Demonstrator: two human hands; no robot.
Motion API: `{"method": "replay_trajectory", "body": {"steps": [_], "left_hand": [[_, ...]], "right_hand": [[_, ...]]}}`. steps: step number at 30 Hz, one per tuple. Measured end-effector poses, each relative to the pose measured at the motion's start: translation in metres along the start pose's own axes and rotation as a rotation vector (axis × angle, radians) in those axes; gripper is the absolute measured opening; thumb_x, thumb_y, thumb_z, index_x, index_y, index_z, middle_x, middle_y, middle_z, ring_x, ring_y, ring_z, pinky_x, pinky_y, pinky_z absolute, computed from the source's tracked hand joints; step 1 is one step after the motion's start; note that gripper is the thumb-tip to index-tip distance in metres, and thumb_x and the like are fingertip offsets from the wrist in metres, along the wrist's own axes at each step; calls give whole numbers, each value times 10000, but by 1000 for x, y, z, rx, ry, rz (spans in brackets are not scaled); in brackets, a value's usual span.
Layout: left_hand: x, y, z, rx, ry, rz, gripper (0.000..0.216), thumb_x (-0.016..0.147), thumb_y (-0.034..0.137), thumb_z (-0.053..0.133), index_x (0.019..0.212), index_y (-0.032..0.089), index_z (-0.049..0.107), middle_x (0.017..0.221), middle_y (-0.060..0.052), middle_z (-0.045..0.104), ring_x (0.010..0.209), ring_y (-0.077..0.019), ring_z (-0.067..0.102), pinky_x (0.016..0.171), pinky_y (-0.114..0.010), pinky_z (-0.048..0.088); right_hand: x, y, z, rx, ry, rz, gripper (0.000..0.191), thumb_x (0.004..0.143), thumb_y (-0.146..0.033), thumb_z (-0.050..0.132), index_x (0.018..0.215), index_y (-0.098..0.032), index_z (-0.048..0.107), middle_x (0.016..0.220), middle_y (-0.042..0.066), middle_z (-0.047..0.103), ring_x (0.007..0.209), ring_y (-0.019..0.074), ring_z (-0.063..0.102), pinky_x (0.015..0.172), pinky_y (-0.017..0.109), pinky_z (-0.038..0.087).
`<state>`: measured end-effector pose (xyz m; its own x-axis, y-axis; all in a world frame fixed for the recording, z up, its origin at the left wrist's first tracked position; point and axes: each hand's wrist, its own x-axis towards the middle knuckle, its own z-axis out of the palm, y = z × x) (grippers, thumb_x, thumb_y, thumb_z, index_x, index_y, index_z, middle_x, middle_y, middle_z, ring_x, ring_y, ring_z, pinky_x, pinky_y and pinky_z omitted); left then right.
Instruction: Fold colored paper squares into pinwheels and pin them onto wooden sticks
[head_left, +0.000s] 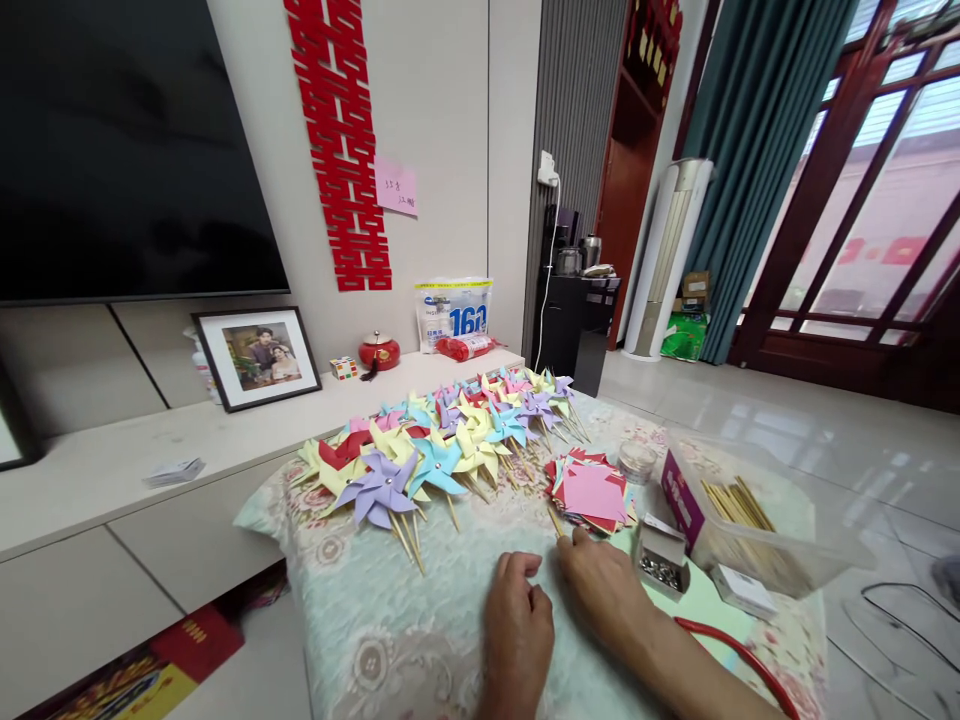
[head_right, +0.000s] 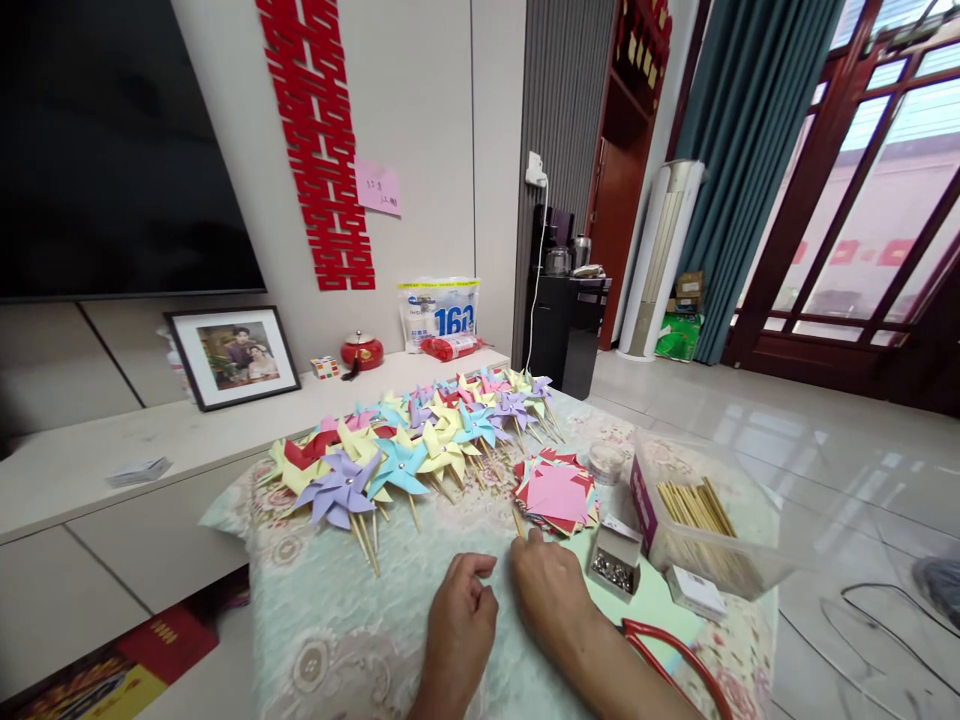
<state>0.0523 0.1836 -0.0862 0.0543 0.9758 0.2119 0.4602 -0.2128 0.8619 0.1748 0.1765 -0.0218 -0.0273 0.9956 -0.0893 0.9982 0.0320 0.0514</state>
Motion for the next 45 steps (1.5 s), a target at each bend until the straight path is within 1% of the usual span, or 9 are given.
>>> {"method": "replay_trajectory", "body": {"steps": [7,13,18,24,35,37,39,42,45], "left_hand": [[3,-1,-2,-11,0,2,325,722,16,425,892,182,647,912,-70,677,895,-218,660,832,-343,499],[3,-1,-3,-29,2,-9,298,719,81,430,887,180,654,869,-56,668,731,-200,633,740,-342,505],[3,2,-5,-46,13,-54,233,711,153,476,845,203,660,768,-25,645,692,-194,625,653,-301,498],[3,2,-6,-40,7,-81,211,720,209,505,846,206,675,725,-18,625,672,-199,612,617,-296,489],[19,17,-1,57,-55,-119,305,725,43,453,916,155,664,911,-57,646,654,-165,594,726,-329,505],[27,21,8,43,-30,-24,348,717,11,442,939,144,675,998,-94,646,736,-181,628,764,-339,522],[32,23,19,77,-1,158,444,702,-19,442,1024,155,692,1168,-131,629,1030,-238,630,925,-384,498],[35,24,36,204,-63,388,583,705,-36,453,1217,157,654,1434,-156,509,1323,-292,461,1092,-461,384],[35,25,47,364,-140,383,665,715,-46,457,1326,175,598,1542,-130,424,1408,-312,359,1102,-487,362]], "right_hand": [[-7,1,-5,30,7,-53,369,857,10,448,1078,-171,682,1040,140,717,878,258,736,640,267,439],[-10,55,-20,195,200,34,230,949,-163,457,922,-193,683,951,91,702,856,233,671,646,279,380],[-2,92,-19,265,343,-84,285,932,-77,442,936,-176,709,994,103,683,963,240,578,802,304,403],[8,85,-14,238,297,-167,280,959,-103,461,1056,-212,700,1262,84,641,1157,252,509,861,343,358],[11,84,5,223,295,-153,223,976,-172,497,1059,-222,698,1244,86,652,1141,259,530,907,409,319],[12,84,7,207,298,-150,212,975,-173,502,1054,-214,694,1261,86,647,1156,268,522,902,414,315],[12,84,9,184,315,-154,212,984,-179,492,1056,-210,689,1275,89,641,1166,273,514,896,415,312],[13,84,11,172,324,-161,231,996,-174,469,1064,-214,686,1266,91,644,1151,267,521,883,410,311],[14,84,12,167,319,-154,234,989,-151,477,1063,-215,688,1260,89,647,1137,265,531,877,410,312]]}}
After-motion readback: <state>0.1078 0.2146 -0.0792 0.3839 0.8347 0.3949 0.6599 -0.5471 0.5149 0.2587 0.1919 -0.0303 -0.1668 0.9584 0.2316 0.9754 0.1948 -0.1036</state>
